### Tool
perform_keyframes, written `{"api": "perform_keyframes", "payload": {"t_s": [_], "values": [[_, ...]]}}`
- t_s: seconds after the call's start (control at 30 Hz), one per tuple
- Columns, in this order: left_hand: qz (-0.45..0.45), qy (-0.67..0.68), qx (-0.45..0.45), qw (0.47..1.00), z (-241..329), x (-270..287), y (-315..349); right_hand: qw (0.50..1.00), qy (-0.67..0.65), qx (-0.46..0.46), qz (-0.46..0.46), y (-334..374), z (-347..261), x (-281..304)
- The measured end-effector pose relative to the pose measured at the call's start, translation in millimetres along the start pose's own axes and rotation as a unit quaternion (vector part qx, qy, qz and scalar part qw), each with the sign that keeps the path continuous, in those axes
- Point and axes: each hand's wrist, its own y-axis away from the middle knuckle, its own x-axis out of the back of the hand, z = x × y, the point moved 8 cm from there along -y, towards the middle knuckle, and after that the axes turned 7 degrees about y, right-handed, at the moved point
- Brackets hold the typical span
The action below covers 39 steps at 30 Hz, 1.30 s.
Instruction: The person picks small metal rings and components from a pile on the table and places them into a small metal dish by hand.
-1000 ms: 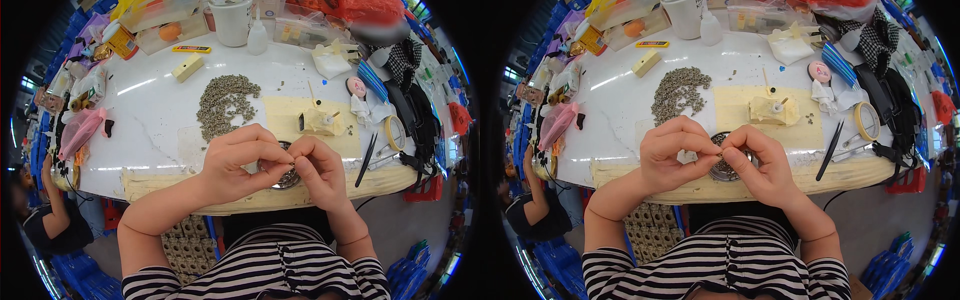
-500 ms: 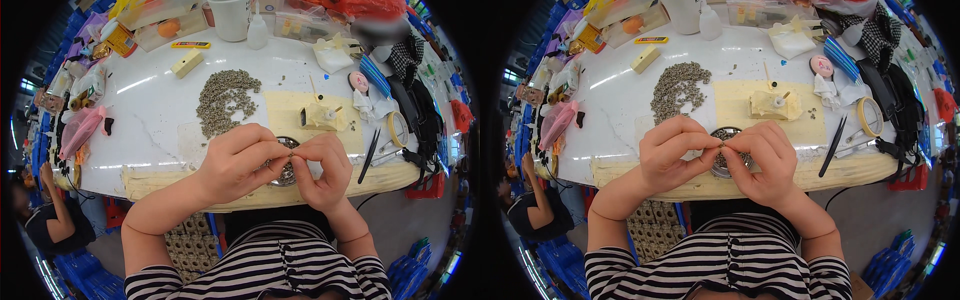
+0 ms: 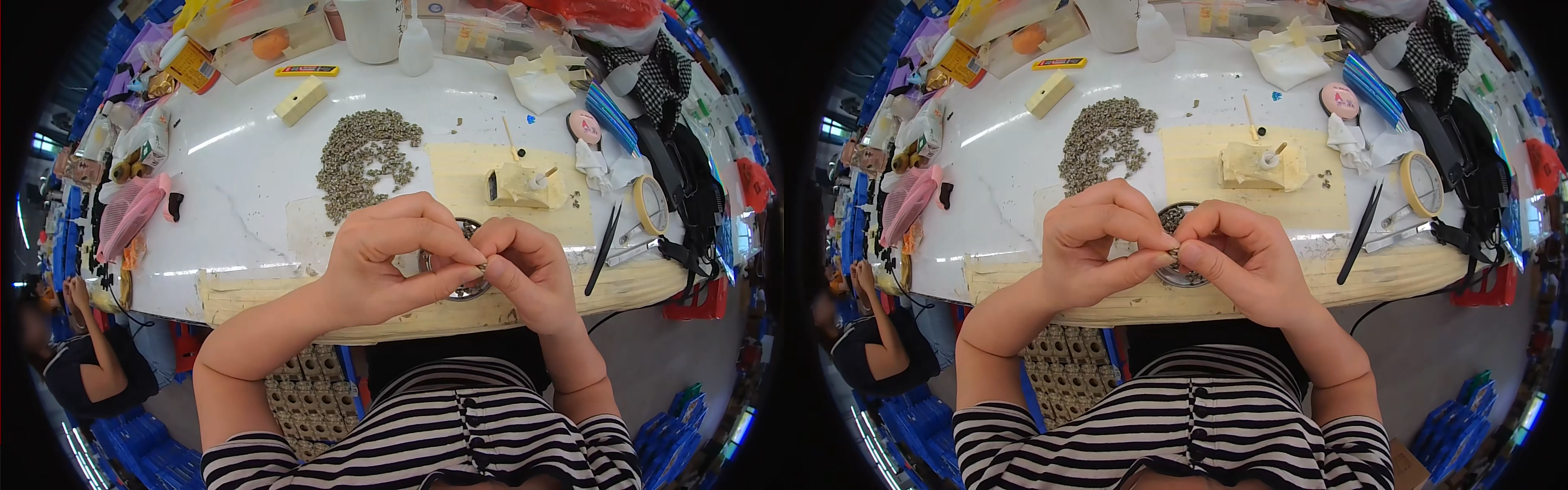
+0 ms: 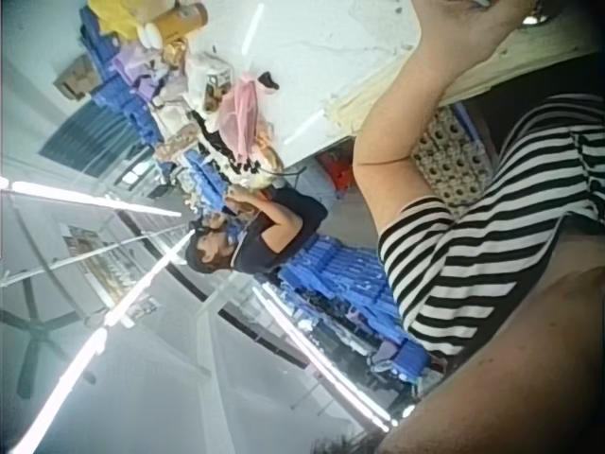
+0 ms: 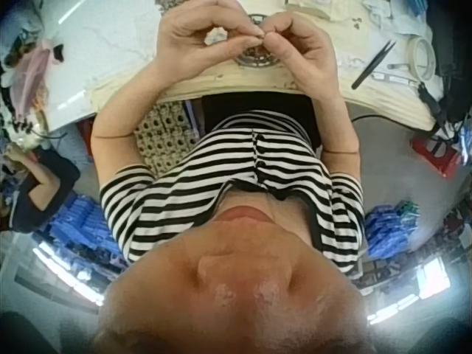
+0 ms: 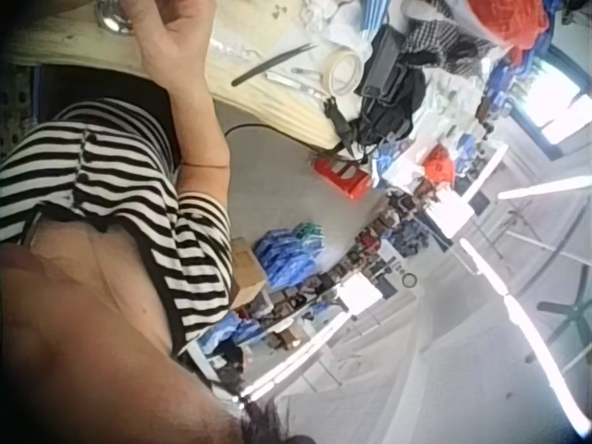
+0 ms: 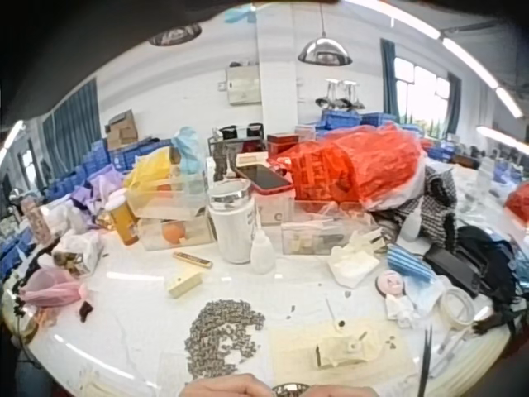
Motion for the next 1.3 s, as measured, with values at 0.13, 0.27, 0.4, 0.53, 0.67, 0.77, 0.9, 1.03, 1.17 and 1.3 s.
{"api": "perform_keyframes", "payload": {"t_s": [0.13, 0.27, 0.4, 0.53, 0.67, 0.77, 0.9, 1.03, 1.17, 1.3], "values": [[0.004, -0.053, -0.017, 0.998, 4, -1, -3, 1.000, 0.012, -0.004, 0.020, 1, 4, 5], [0.027, -0.165, -0.074, 0.983, 15, -4, -1, 0.990, 0.106, 0.047, 0.081, 2, -6, 8], [0.034, -0.219, -0.089, 0.971, 14, -5, 0, 0.911, 0.340, 0.174, 0.153, 5, -25, 8], [0.026, -0.254, -0.069, 0.964, 7, -6, 2, 0.826, 0.474, 0.249, 0.177, 7, -36, -4], [0.023, -0.251, -0.044, 0.967, 4, -5, 2, 0.830, 0.477, 0.240, 0.161, 4, -34, -3], [0.036, -0.150, -0.030, 0.988, 7, -3, -2, 0.911, 0.353, 0.166, 0.132, 4, -22, 5], [0.025, -0.079, 0.026, 0.996, 1, 0, -2, 0.985, 0.150, 0.054, 0.064, 1, -4, 5], [0.018, -0.032, 0.058, 0.998, -5, 1, -1, 0.993, 0.106, 0.028, 0.038, 0, -1, 3], [0.011, 0.010, 0.076, 0.997, -12, 1, 1, 0.998, 0.063, -0.004, 0.026, 2, 3, 3], [-0.008, 0.029, 0.070, 0.997, -11, -1, 1, 1.000, 0.003, -0.018, 0.004, 2, 3, 2]]}}
